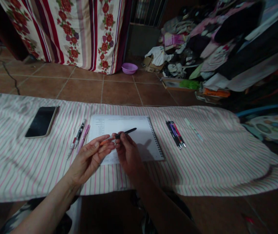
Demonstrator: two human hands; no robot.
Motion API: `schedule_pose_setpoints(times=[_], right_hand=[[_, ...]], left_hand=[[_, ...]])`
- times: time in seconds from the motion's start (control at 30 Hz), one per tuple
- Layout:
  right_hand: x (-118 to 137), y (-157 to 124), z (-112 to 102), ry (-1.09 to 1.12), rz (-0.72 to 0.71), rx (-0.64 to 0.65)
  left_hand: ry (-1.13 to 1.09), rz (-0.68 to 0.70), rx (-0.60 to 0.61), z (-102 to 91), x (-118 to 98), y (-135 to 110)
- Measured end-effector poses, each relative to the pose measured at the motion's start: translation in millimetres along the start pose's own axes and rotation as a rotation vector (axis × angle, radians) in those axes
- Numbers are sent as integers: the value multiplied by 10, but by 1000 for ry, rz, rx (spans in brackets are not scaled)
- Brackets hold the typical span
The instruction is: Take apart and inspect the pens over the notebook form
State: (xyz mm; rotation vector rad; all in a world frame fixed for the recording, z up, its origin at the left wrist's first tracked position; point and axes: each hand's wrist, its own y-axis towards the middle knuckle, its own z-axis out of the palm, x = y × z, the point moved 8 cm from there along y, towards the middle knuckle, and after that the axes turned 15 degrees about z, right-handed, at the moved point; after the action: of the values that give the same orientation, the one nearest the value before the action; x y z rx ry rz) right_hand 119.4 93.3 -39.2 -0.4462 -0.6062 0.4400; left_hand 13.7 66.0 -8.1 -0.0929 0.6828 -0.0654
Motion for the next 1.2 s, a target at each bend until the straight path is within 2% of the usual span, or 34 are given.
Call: schedule_pose_setpoints(times=[0.13,0.3,0.6,0.8,1.0,1.2], right_hand=[[-2,-2,-4,-4,-10,-26],[-14,13,-31,12,-8,-42],[-68,62,-34,44,-4,14],[-92,63,-15,37,4,18],[-159,57,-1,-112,-31,-30],[-194,44,46,-116,-21,-53]], left_hand=[[-16,-30,-26,-67,22,29],[-41,-50,-2,-55,37,32],[-46,-35,-13,-48,39,5],[11,46,-131,-122,74,22],[47,91,-311,-288,117,74],[106,156,-384,-320,50,74]])
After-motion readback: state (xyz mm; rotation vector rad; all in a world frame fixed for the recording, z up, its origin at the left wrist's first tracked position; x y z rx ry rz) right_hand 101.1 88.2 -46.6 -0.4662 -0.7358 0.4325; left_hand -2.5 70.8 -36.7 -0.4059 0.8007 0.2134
